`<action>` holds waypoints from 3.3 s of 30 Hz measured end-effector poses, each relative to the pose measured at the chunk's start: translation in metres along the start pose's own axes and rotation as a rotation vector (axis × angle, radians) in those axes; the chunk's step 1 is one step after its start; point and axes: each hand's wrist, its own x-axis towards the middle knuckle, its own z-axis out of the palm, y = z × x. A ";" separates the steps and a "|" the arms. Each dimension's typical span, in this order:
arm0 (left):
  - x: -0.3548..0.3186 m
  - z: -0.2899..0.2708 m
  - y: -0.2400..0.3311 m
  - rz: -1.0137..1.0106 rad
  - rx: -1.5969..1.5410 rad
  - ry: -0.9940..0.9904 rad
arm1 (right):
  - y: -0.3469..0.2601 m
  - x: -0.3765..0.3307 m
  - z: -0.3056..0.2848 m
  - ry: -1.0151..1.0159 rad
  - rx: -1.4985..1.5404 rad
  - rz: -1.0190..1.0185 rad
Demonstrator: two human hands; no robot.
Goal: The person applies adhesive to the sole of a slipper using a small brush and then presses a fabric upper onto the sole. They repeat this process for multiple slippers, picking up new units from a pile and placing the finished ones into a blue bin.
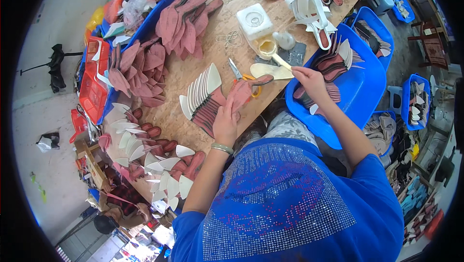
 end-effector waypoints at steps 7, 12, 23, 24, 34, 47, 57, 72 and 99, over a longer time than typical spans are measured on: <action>0.018 -0.007 0.001 -0.110 0.122 -0.056 | -0.007 0.052 0.027 0.118 -0.639 -0.500; 0.027 -0.009 0.013 -0.513 -0.609 -0.143 | -0.006 0.096 0.042 -0.003 -0.949 -0.440; 0.017 0.003 -0.008 -0.915 -1.092 -0.261 | -0.002 0.034 0.013 -0.073 -0.778 -0.280; 0.017 0.003 -0.007 -0.908 -1.089 -0.260 | 0.001 0.024 0.009 -0.105 -0.598 -0.158; 0.021 0.004 -0.012 -0.898 -1.049 -0.311 | 0.039 -0.042 0.028 -0.393 -0.226 -0.093; 0.025 0.002 -0.005 -0.840 -1.005 -0.285 | 0.053 0.043 0.025 -0.096 -0.550 -0.206; 0.026 0.007 -0.005 -0.798 -0.952 -0.278 | 0.027 0.028 0.054 -0.221 -0.531 -0.462; 0.023 0.012 -0.001 -0.743 -0.919 -0.274 | 0.011 -0.023 0.095 -0.399 -0.076 0.022; 0.017 0.025 -0.001 -0.834 -0.992 -0.124 | 0.066 -0.060 0.066 -0.350 -0.005 0.075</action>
